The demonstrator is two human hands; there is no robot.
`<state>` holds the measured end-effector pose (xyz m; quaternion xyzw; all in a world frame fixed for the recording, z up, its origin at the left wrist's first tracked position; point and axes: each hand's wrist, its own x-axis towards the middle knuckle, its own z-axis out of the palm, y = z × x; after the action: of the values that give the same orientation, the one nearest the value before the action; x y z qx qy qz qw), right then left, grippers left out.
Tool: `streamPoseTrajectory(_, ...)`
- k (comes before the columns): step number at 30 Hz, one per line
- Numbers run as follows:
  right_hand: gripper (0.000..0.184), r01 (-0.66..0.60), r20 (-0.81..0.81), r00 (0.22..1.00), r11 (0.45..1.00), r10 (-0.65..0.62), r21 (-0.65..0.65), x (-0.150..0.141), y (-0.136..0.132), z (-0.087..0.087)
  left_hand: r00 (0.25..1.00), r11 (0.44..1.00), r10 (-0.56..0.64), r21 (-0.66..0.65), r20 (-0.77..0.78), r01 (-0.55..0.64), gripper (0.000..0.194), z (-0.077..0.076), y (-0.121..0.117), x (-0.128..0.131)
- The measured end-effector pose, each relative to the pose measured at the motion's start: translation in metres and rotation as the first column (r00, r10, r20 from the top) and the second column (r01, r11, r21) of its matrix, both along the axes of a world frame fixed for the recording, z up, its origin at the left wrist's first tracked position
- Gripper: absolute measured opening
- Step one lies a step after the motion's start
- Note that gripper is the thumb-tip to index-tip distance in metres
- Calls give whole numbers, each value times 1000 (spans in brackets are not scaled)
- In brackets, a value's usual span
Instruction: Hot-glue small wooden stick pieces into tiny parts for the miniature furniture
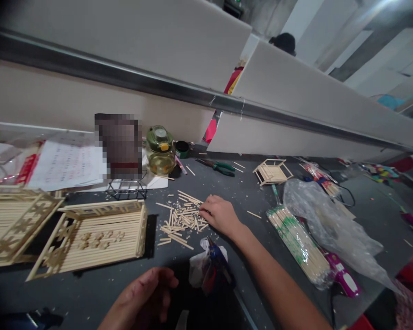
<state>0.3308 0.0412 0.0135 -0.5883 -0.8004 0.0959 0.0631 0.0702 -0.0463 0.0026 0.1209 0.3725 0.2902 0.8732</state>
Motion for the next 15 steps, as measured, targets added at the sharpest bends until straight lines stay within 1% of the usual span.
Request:
streamPoseTrajectory(2,20,-13,50,999,1000,14,-23,-4,4,-2,998,997,13,-78,54,-9,37,-2,2,-3)
streamPoseTrajectory(4,18,-4,54,998,999,6,-40,-5,7,-2,989,989,27,-146,145,-6,41,-4,3,-5)
streamPoseTrajectory(7,15,49,-47,998,998,-51,-44,-2,6,5,951,982,70,-191,301,-12,49,-7,5,-6)
streamPoseTrajectory(10,15,108,-235,965,992,-119,-59,-3,-4,24,909,979,111,-203,403,-30,55,-6,6,-6)
streamPoseTrajectory(12,16,131,-382,912,988,-151,-76,-13,-19,42,890,977,128,-208,438,-38,57,-3,6,-6)
streamPoseTrajectory(14,14,114,-487,863,990,-138,-77,-31,-38,59,875,977,133,-212,465,-36,61,0,6,-7)
streamPoseTrajectory(15,14,83,-511,854,995,-100,-56,-43,-49,64,869,976,135,-215,477,-34,63,3,6,-7)
